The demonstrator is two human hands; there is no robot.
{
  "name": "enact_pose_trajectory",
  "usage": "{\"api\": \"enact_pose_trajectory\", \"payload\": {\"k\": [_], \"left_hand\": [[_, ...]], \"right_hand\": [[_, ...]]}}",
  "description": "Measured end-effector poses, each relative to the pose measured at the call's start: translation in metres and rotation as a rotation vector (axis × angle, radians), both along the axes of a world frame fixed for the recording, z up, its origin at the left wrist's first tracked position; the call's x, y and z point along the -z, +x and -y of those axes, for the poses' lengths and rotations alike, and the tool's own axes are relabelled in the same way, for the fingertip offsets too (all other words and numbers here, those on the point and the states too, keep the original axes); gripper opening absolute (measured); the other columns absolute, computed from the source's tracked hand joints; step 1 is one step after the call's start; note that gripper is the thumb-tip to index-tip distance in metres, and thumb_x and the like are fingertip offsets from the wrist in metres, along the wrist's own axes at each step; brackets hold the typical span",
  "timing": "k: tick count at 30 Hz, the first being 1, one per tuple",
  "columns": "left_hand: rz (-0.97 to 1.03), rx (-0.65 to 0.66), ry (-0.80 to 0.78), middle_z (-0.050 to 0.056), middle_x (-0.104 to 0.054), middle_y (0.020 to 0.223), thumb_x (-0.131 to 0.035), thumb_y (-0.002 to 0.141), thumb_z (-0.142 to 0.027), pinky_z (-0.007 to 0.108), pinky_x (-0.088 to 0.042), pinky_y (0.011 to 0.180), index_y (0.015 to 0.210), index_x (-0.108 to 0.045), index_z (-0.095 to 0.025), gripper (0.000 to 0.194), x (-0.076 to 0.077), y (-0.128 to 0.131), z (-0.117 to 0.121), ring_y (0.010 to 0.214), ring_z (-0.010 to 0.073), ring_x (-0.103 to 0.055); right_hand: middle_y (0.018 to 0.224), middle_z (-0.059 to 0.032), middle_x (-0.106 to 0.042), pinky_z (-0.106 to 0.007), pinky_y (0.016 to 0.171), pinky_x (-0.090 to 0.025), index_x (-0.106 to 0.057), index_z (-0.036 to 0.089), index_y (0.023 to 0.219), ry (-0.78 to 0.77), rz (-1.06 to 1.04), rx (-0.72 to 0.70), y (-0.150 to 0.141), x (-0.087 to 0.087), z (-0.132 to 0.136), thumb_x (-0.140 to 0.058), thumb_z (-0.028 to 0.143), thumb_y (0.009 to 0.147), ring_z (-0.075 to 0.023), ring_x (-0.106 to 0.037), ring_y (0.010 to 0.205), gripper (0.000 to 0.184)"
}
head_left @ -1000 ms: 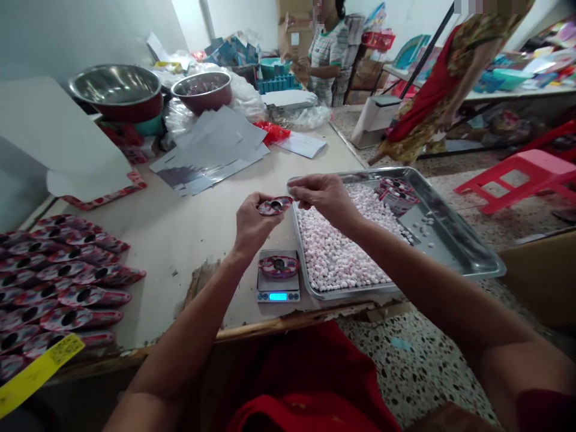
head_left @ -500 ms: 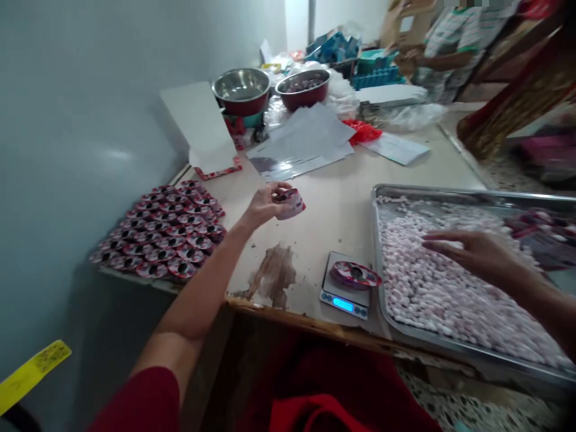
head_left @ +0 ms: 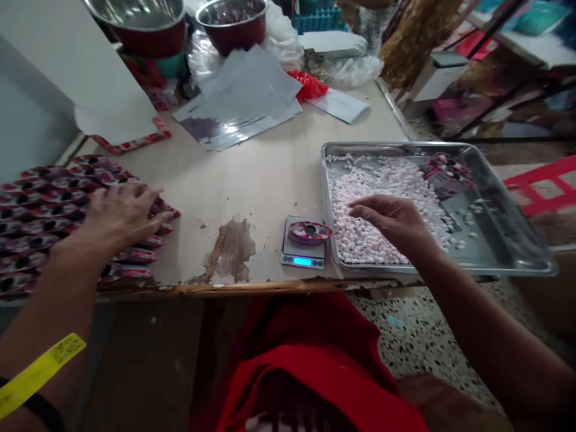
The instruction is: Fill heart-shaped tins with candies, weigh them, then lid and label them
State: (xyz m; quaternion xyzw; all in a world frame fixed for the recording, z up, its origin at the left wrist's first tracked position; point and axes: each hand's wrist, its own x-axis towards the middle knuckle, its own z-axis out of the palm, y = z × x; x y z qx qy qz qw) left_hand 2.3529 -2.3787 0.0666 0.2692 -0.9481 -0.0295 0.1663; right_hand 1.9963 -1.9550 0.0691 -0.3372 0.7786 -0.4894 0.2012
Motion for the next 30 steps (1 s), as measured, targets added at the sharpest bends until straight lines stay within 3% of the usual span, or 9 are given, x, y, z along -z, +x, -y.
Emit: {"api": "enact_pose_trajectory", "payload": {"k": [3,5,8,11,17,20,23,26,30], "left_hand": [[-0.037,0.076,-0.139,0.019,-0.058,0.156,-0.073,0.090,-0.066,0.061,-0.039,0.123,0.154,-0.055,-0.015,0.083,-0.008,-0.018,-0.057,0.142,0.0367,-0.055],[-0.095,0.161,-0.130,0.016,-0.066,0.147,-0.072,0.097,-0.055,0.051,-0.045,0.122,0.151,-0.058,-0.017,0.068,-0.013,-0.039,-0.099,0.137,0.0319,-0.060],[-0.126,0.198,-0.056,0.010,-0.073,0.135,-0.073,0.098,-0.041,0.051,-0.046,0.119,0.135,-0.070,-0.024,0.041,-0.009,-0.074,-0.145,0.128,0.0312,-0.066],[-0.184,0.185,0.090,0.008,-0.076,0.129,-0.081,0.092,-0.034,0.051,-0.049,0.114,0.128,-0.073,-0.027,0.037,0.004,-0.099,-0.164,0.122,0.0306,-0.068],[-0.216,0.417,0.507,0.009,-0.071,0.137,-0.100,0.070,-0.032,0.045,-0.054,0.108,0.145,-0.061,-0.026,0.085,0.031,-0.138,-0.205,0.123,0.0286,-0.067],[-0.145,0.550,0.540,0.007,-0.076,0.126,-0.087,0.086,-0.031,0.042,-0.055,0.104,0.131,-0.070,-0.025,0.048,0.035,-0.162,-0.222,0.117,0.0259,-0.069],[-0.129,0.389,0.461,0.007,-0.077,0.111,-0.080,0.092,-0.037,0.037,-0.056,0.092,0.115,-0.073,-0.022,0.028,0.021,-0.168,-0.183,0.100,0.0234,-0.071],[-0.076,0.090,0.326,0.006,-0.076,0.109,-0.082,0.087,-0.048,0.034,-0.055,0.085,0.118,-0.071,-0.020,0.043,-0.004,-0.148,-0.090,0.093,0.0228,-0.070],[0.130,-0.152,0.150,-0.002,-0.076,0.110,-0.061,0.095,-0.054,0.035,-0.054,0.087,0.130,-0.069,-0.029,0.044,-0.024,-0.094,0.024,0.092,0.0227,-0.068]], "right_hand": [[0.112,-0.0085,-0.081,-0.048,0.092,-0.059,-0.082,0.026,0.113,0.117,-0.214,-0.077,-0.002,0.006,-0.010,-0.073,0.051,0.094,-0.0290,-0.074,0.101,0.032],[0.121,-0.0125,-0.077,-0.052,0.097,-0.057,-0.079,0.024,0.125,0.277,-0.423,-0.185,-0.009,0.014,-0.019,-0.076,0.046,0.092,-0.0341,-0.071,0.111,0.039],[0.125,-0.0165,-0.071,-0.055,0.102,-0.055,-0.072,0.022,0.137,0.500,-0.648,-0.348,-0.020,0.029,-0.029,-0.078,0.039,0.089,-0.0390,-0.066,0.118,0.052],[0.120,-0.0143,-0.068,-0.049,0.095,-0.058,-0.068,0.025,0.140,0.570,-0.646,-0.388,-0.026,0.038,-0.031,-0.071,0.039,0.095,-0.0340,-0.069,0.106,0.047],[0.108,-0.0102,-0.068,-0.044,0.089,-0.056,-0.078,0.026,0.116,0.568,-0.538,-0.411,-0.034,0.038,-0.016,-0.076,0.035,0.091,-0.0295,-0.069,0.096,0.026],[0.102,-0.0085,-0.070,-0.043,0.090,-0.056,-0.083,0.030,0.109,0.550,-0.492,-0.434,-0.045,0.034,-0.012,-0.082,0.038,0.088,-0.0286,-0.069,0.095,0.023],[0.101,-0.0071,-0.074,-0.042,0.089,-0.056,-0.085,0.032,0.109,0.494,-0.461,-0.401,-0.074,0.028,-0.012,-0.083,0.047,0.086,-0.0266,-0.071,0.090,0.027],[0.109,-0.0106,-0.077,-0.043,0.087,-0.057,-0.081,0.025,0.122,0.407,-0.534,-0.162,-0.119,0.020,-0.003,-0.076,0.045,0.089,-0.0270,-0.071,0.087,0.039],[0.128,-0.0202,-0.073,-0.046,0.099,-0.055,-0.068,0.011,0.139,0.341,-0.725,0.168,-0.179,0.004,0.040,-0.063,0.024,0.087,-0.0330,-0.071,0.108,0.053]]}}
